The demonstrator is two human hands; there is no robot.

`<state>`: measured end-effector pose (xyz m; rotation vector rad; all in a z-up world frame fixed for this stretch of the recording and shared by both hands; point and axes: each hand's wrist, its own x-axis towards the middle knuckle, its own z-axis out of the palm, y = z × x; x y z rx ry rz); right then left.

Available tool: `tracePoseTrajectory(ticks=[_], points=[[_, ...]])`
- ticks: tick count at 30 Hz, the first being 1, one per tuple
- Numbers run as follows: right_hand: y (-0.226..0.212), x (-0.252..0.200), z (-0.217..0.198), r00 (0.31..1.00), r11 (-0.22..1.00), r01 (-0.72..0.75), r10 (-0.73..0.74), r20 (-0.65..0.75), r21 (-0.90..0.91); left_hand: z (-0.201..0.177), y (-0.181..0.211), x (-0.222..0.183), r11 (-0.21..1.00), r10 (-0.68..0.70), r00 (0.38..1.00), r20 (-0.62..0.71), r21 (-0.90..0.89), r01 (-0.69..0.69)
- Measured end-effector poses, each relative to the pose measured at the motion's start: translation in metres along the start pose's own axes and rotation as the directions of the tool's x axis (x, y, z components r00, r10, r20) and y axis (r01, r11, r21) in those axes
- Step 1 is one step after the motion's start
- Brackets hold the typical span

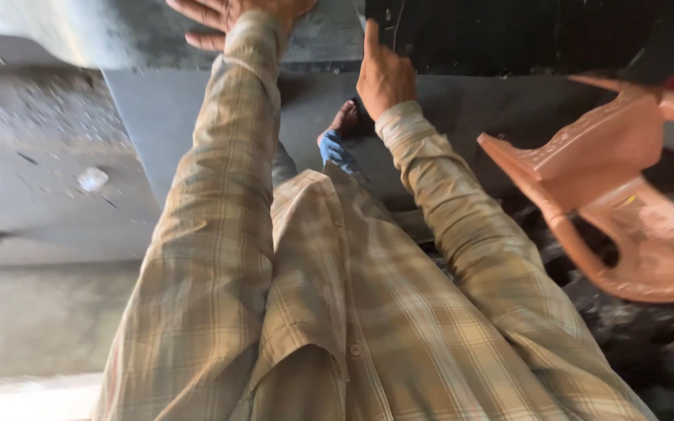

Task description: Cutting and shaping metal sheets or stiff material using a utility knife and metal templates.

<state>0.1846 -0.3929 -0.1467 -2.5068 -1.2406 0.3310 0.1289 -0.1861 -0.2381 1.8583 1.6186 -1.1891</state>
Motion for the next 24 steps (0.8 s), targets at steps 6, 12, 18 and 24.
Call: tracePoseTrajectory(ticks=[6,12,18,24], points=[[-0.04,-0.018,0.015,0.96,0.957,-0.281,0.281,0.007,0.067,-0.13,-0.032,-0.119,0.972,0.011,1.0,-0.004,-0.236,-0.011],[-0.075,-0.019,0.035,0.876,0.877,-0.465,0.476,-0.08,0.122,-0.125,-0.027,-0.112,0.978,-0.026,0.999,-0.018,-0.208,0.022],[-0.117,-0.006,0.024,0.724,0.722,-0.677,0.688,-0.047,0.146,-0.126,-0.025,-0.121,0.981,-0.039,0.999,-0.027,-0.192,0.033],[-0.139,-0.006,0.045,0.649,0.659,-0.748,0.751,-0.124,0.079,-0.114,-0.023,-0.107,0.984,-0.069,0.997,-0.044,-0.166,0.061]])
